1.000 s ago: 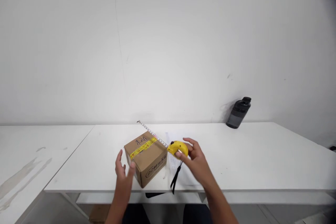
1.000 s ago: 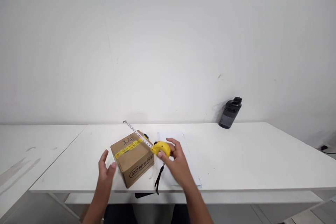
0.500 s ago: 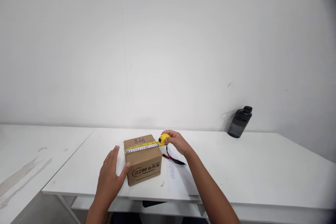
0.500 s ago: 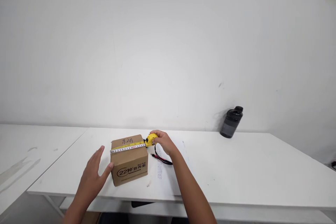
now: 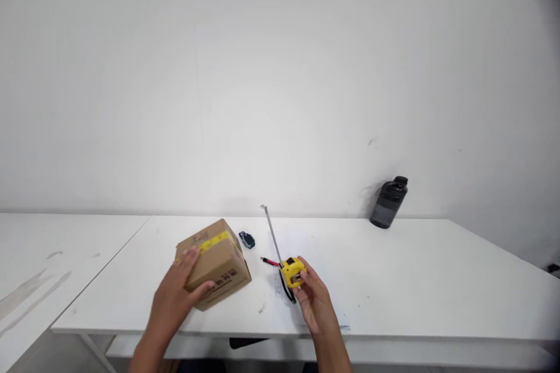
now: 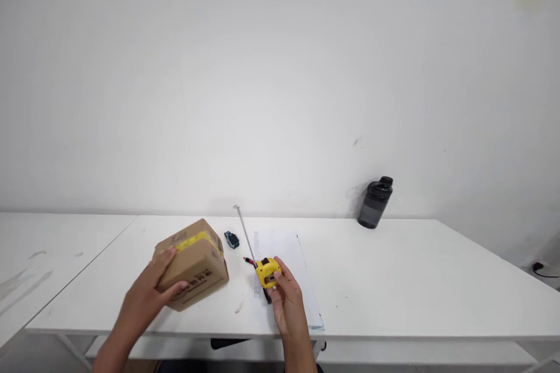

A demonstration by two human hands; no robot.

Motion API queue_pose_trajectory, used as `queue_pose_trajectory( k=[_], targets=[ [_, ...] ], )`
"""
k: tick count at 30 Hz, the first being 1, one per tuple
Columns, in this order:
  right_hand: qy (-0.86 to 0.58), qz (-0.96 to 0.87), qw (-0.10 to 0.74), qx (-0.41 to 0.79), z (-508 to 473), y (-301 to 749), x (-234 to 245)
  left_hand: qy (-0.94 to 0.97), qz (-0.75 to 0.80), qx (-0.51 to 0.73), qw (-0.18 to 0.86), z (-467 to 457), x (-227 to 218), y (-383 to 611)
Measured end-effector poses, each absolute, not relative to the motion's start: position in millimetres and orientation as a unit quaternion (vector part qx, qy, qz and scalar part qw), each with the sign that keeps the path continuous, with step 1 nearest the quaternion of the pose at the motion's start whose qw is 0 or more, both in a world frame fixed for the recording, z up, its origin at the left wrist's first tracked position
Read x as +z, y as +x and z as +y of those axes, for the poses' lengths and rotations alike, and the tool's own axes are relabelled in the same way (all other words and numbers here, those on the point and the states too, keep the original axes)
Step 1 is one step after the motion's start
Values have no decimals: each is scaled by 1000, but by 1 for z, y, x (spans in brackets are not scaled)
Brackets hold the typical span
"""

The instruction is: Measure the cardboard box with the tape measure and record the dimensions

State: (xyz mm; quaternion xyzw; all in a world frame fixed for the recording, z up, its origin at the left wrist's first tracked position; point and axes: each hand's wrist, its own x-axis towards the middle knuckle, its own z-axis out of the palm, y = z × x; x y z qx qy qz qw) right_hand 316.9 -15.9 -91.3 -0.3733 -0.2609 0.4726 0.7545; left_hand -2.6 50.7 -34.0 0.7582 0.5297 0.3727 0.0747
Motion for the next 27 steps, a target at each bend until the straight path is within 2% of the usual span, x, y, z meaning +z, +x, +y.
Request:
queue_pose_trajectory(
  k=[3,6,11,16,22,27],
  targets=[
    [-382,-298,754,443,-7,312,-67,675,569,431,188,42,-47,-47],
    [-386,-400,719,418,14,298,-35,630,591,439,245,30,-71,-66],
    [-431,-593,597,325,46,261,8,649,582,434,227,19,-118,-66],
    [-466,-616,550,318,71,241,25,680,585,421,133,12,-130,-61],
    [-457,-612,572,299,73,233,21,685,583,426,96,7,-143,-52],
    [-505,-442,661,337,68,259,-12,675,593,425,108,6,-152,-53]
  ],
)
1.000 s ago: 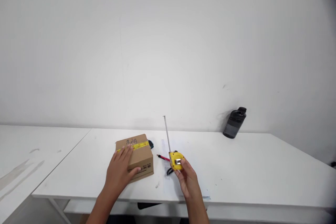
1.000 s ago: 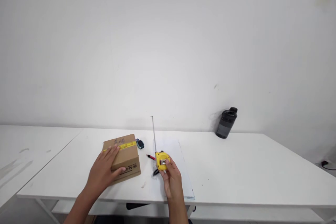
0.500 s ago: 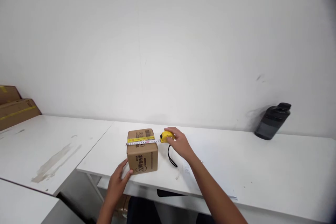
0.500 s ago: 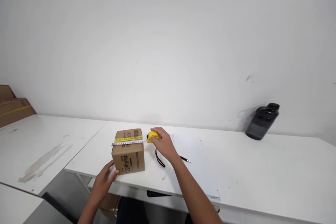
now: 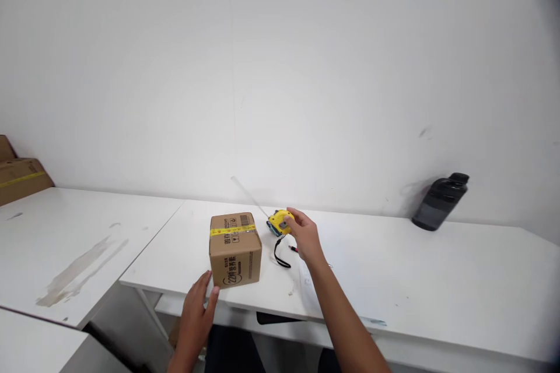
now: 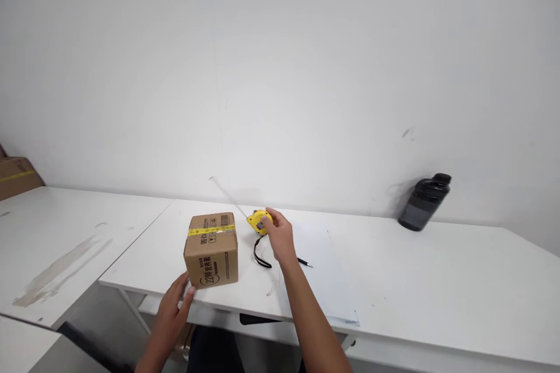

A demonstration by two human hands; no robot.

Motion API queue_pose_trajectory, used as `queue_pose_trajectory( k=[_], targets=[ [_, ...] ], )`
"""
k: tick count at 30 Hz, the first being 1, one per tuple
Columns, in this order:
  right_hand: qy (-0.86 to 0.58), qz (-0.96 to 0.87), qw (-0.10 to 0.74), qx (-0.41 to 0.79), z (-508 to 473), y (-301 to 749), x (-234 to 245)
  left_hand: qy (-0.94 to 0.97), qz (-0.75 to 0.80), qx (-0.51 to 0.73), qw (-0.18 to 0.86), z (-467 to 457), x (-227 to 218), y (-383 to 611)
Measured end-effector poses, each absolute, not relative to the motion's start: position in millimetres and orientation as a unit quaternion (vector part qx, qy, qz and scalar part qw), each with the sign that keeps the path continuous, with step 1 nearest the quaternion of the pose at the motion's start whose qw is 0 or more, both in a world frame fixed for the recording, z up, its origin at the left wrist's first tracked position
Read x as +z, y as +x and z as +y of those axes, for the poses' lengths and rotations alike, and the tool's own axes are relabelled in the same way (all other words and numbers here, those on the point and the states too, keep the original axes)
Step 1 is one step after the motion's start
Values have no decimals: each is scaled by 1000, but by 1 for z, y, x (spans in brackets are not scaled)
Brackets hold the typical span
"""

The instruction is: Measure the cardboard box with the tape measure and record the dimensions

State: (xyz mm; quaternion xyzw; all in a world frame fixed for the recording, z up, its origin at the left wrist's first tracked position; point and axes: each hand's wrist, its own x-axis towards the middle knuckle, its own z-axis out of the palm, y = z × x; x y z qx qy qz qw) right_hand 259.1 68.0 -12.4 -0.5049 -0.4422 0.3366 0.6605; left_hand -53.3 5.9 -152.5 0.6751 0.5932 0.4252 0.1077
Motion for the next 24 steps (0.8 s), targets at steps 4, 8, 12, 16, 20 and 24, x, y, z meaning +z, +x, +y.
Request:
queue_pose_trajectory(
  k=[4,8,12,16,20,24],
  targets=[
    [-570,-409,654,282,50,282,-67,654,602,444,114,3,-153,-48],
    [-593,-409,616,318,29,270,-118,580,642,491,96,-1,-151,-23],
    [-614,-446,579,298,22,244,-138,561,640,524,40,-7,-157,11],
    [-645,-592,440,199,23,250,-121,638,564,521,-52,-28,-175,40],
    [-699,-629,316,123,32,306,-90,744,494,446,-61,-57,-193,59],
    [-760,-614,164,138,45,364,-79,808,446,382,-58,-61,-183,75]
  ],
)
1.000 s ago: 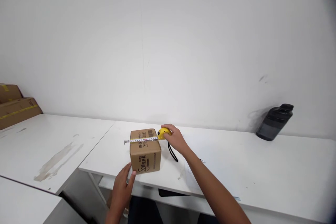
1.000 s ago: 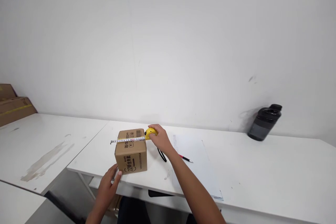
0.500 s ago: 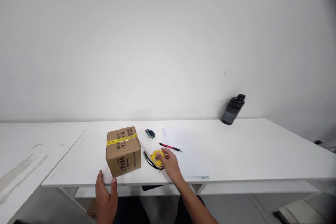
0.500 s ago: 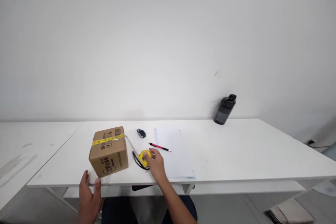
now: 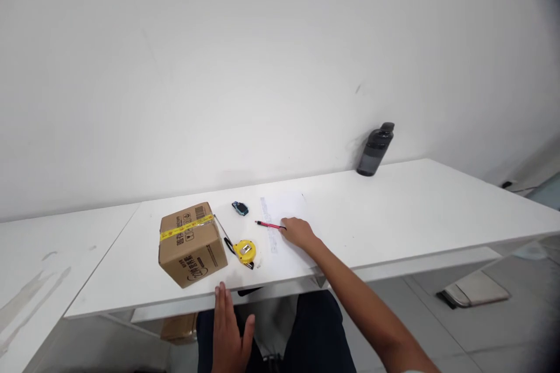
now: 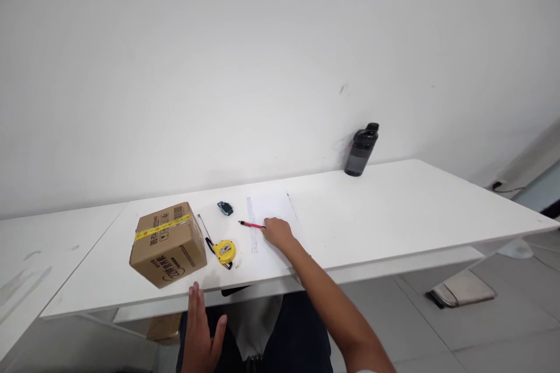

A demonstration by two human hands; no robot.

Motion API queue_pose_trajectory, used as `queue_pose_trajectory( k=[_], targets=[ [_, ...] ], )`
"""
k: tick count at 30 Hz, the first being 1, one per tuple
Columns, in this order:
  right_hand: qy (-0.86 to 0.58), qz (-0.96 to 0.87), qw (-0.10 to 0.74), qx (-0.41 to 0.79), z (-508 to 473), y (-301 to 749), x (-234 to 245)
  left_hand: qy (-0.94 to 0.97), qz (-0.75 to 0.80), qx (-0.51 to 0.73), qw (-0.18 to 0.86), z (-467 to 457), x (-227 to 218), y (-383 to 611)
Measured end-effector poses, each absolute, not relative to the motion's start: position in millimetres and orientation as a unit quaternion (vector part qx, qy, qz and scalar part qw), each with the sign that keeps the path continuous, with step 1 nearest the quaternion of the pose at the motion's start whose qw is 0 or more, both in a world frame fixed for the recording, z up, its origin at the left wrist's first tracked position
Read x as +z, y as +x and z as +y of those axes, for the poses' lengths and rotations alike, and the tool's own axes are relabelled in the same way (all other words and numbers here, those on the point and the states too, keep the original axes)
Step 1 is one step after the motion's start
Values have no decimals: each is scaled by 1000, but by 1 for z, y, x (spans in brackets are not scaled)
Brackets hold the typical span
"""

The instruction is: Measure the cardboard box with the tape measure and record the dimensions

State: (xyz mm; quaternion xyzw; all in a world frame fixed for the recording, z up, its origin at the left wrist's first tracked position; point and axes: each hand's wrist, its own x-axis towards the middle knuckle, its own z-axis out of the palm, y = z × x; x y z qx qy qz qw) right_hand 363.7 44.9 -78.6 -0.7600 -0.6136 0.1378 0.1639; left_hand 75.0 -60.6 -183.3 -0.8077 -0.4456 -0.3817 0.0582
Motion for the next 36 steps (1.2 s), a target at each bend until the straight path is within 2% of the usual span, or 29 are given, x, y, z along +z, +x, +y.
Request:
queue_pose_trajectory(
  k=[2,6,11,13,23,36],
  targets=[
    [-750,-621,165,156,47,376,-80,-837,-412,-354,67,-48,-168,86],
    [-723,-634,225,158,34,370,-85,-870,-389,-300,30,-8,-135,111],
    [-579,-620,419,324,0,348,-101,-830,-465,-299,-75,31,-124,124],
    [-544,-606,461,352,-8,343,-106,-805,-493,-312,-112,40,-127,124],
    [-596,-592,453,300,-9,337,-117,-819,-510,-198,-174,47,-128,114],
    [-591,-586,461,309,-6,339,-126,-811,-509,-246,-150,46,-131,118]
  ],
)
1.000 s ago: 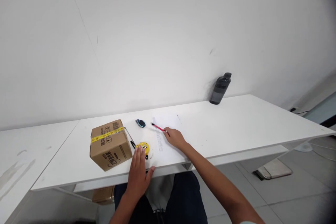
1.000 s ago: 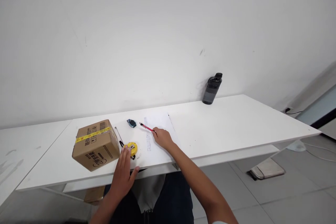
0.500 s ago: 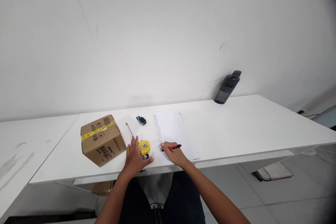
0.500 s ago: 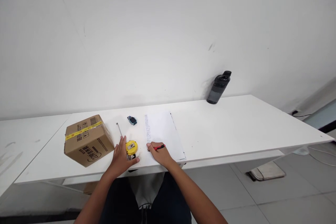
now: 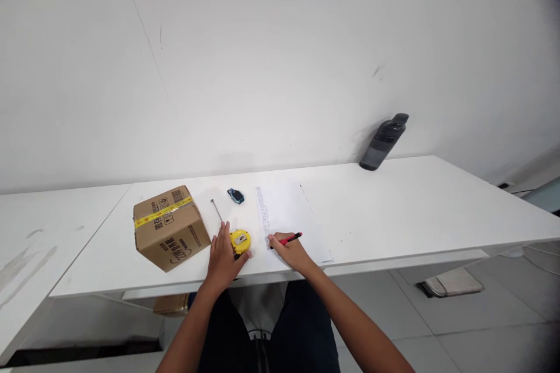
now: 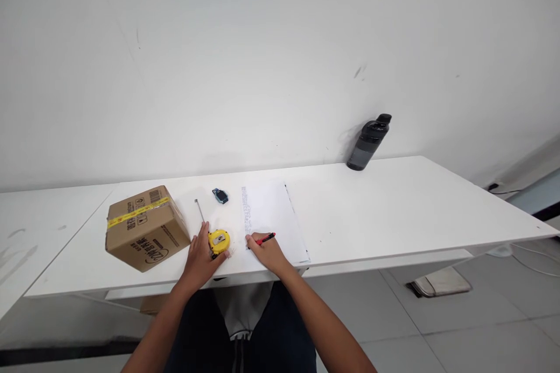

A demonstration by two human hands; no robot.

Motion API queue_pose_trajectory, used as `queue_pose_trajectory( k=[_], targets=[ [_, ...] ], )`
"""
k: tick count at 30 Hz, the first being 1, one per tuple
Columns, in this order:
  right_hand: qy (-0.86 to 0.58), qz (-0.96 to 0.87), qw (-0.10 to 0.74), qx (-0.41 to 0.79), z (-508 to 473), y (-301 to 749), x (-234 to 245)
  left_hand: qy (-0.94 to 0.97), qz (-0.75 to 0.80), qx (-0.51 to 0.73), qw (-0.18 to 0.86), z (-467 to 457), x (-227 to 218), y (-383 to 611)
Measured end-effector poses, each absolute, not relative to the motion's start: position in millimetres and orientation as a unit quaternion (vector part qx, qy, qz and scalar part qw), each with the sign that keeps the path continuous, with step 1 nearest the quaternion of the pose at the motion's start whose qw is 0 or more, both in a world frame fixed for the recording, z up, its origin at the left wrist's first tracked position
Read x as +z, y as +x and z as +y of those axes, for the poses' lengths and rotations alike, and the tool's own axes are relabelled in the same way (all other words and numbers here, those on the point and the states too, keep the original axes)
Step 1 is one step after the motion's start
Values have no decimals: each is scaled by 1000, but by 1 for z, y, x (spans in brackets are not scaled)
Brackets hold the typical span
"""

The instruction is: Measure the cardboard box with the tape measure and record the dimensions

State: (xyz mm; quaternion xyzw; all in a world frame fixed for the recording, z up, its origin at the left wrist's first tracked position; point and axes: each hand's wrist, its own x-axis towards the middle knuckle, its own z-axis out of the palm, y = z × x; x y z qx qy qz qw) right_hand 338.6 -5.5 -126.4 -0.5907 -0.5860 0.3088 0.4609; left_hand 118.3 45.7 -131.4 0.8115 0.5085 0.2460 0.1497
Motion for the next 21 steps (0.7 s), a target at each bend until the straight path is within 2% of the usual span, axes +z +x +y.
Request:
queue_pose_trajectory(
  k=[21],
  targets=[
    [-621,-568,465,276,-6,339,-128,792,533,266,137,41,-128,123]
  ],
)
